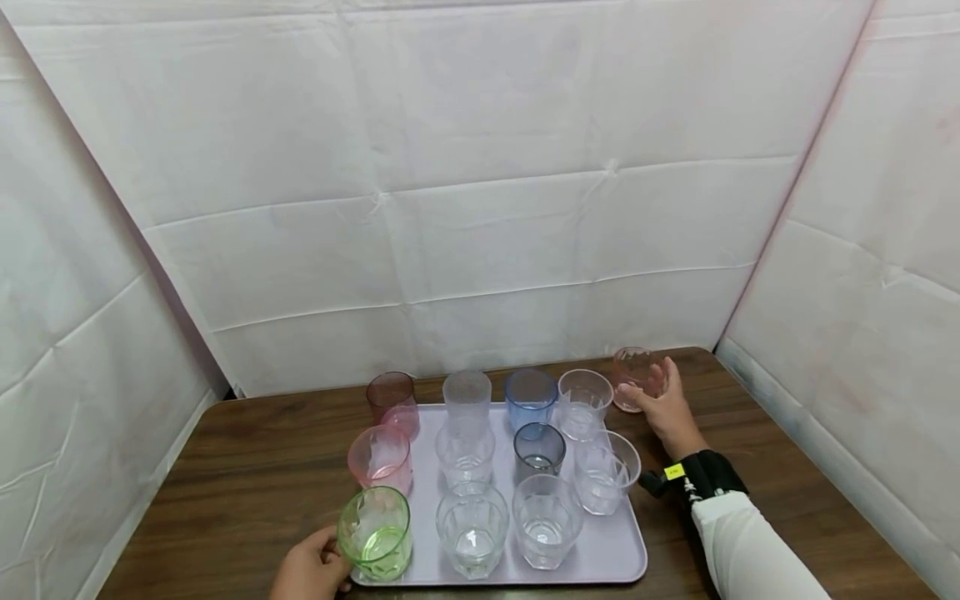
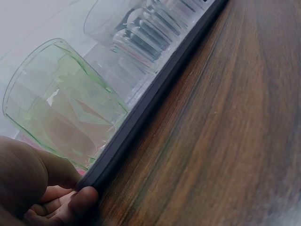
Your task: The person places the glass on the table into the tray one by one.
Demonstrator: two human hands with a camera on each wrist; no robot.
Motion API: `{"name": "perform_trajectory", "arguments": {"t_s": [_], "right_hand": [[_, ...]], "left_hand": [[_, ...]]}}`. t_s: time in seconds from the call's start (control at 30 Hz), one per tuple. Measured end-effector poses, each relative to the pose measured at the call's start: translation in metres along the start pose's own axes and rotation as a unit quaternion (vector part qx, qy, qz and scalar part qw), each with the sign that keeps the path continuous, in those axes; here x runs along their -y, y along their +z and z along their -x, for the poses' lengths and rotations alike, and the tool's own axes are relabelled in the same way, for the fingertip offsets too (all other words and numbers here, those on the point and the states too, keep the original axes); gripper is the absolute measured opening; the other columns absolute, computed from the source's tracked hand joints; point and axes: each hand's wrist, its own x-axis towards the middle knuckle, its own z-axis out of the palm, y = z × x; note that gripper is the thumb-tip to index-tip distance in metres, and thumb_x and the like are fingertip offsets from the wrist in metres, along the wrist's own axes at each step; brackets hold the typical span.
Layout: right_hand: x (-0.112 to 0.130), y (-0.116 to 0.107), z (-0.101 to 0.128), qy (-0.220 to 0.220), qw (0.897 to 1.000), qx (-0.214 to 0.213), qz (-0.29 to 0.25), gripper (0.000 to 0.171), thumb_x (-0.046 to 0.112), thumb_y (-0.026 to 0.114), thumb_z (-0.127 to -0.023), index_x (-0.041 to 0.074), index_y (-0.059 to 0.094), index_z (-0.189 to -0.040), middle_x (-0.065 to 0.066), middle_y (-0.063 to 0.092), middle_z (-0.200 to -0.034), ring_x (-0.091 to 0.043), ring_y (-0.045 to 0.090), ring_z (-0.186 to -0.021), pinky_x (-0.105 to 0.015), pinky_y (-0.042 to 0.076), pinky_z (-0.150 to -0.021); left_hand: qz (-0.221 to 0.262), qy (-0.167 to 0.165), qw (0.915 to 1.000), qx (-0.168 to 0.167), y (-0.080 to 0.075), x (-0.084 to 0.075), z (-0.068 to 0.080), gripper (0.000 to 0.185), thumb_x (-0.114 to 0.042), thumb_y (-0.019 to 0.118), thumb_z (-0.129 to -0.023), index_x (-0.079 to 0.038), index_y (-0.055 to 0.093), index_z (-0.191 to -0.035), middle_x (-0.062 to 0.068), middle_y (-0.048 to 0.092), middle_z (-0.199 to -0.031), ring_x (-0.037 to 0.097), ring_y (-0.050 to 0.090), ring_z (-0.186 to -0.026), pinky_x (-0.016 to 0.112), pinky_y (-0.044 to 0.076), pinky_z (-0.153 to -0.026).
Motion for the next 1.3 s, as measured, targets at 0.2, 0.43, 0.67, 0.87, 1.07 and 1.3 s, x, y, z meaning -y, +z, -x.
{"name": "perform_trajectory", "arguments": {"t_s": [0.2,0.43,0.67,0.87,1.07,1.3], "right_hand": [[-0.003,0.007,-0.005,0.002,1.000,-0.021,0.019,0.114,0.023,0.078,-0.091,0.017,-0.012,-0.161,-0.018,0.016,-0.166,-0.033,0.028,-0.149,-0.038,0.035,-0.115],[0.001,0.007,0.001,-0.007,0.999,-0.022,0.038,0.105,0.019,0.080,-0.088,0.004,0.005,-0.160,-0.025,0.027,-0.157,-0.035,0.032,-0.145,-0.035,0.035,-0.115],[0.030,-0.009,0.032,-0.042,0.994,0.035,0.089,0.093,0.018,0.077,-0.090,-0.002,0.016,-0.157,-0.029,0.039,-0.151,-0.027,0.050,-0.130,-0.008,0.045,-0.088],[0.068,-0.022,0.076,-0.105,0.986,0.117,0.056,0.083,-0.001,0.072,-0.089,-0.008,0.018,-0.152,-0.020,0.049,-0.143,0.006,0.056,-0.116,-0.011,0.048,-0.092],[0.090,-0.032,0.124,-0.190,0.961,0.194,0.058,0.080,-0.016,0.072,-0.080,-0.006,0.028,-0.147,0.012,0.060,-0.134,0.000,0.059,-0.119,-0.018,0.053,-0.089],[0.098,-0.033,0.170,-0.213,0.952,0.192,0.105,0.090,-0.017,0.077,-0.071,-0.002,0.033,-0.148,0.011,0.058,-0.133,-0.005,0.062,-0.111,-0.024,0.057,-0.083]], "left_hand": [[-0.001,0.001,1.0000,0.000,0.000,-0.001,0.000,0.037,0.003,0.063,-0.079,0.012,0.066,-0.114,0.001,0.060,-0.070,0.016,0.061,-0.057,0.028,0.052,-0.054],[0.007,0.005,1.0000,0.000,0.000,0.000,0.000,0.036,0.003,0.065,-0.079,0.012,0.066,-0.114,0.002,0.059,-0.071,0.017,0.061,-0.058,0.027,0.052,-0.053],[0.003,0.008,1.0000,-0.001,0.000,0.001,-0.001,0.034,0.002,0.069,-0.082,0.012,0.066,-0.114,0.001,0.059,-0.072,0.016,0.061,-0.058,0.026,0.051,-0.053],[0.000,0.007,1.0000,0.000,0.001,0.003,-0.002,0.035,0.000,0.070,-0.081,0.012,0.066,-0.114,0.001,0.059,-0.073,0.016,0.062,-0.058,0.027,0.051,-0.054],[-0.001,-0.007,0.9999,0.007,0.001,0.004,-0.002,0.039,-0.001,0.070,-0.081,0.014,0.064,-0.117,0.001,0.059,-0.073,0.016,0.062,-0.059,0.027,0.051,-0.054],[-0.003,0.002,1.0000,0.006,0.001,0.004,-0.003,0.038,-0.001,0.071,-0.082,0.014,0.064,-0.116,0.001,0.060,-0.072,0.016,0.062,-0.059,0.027,0.051,-0.054]]}}
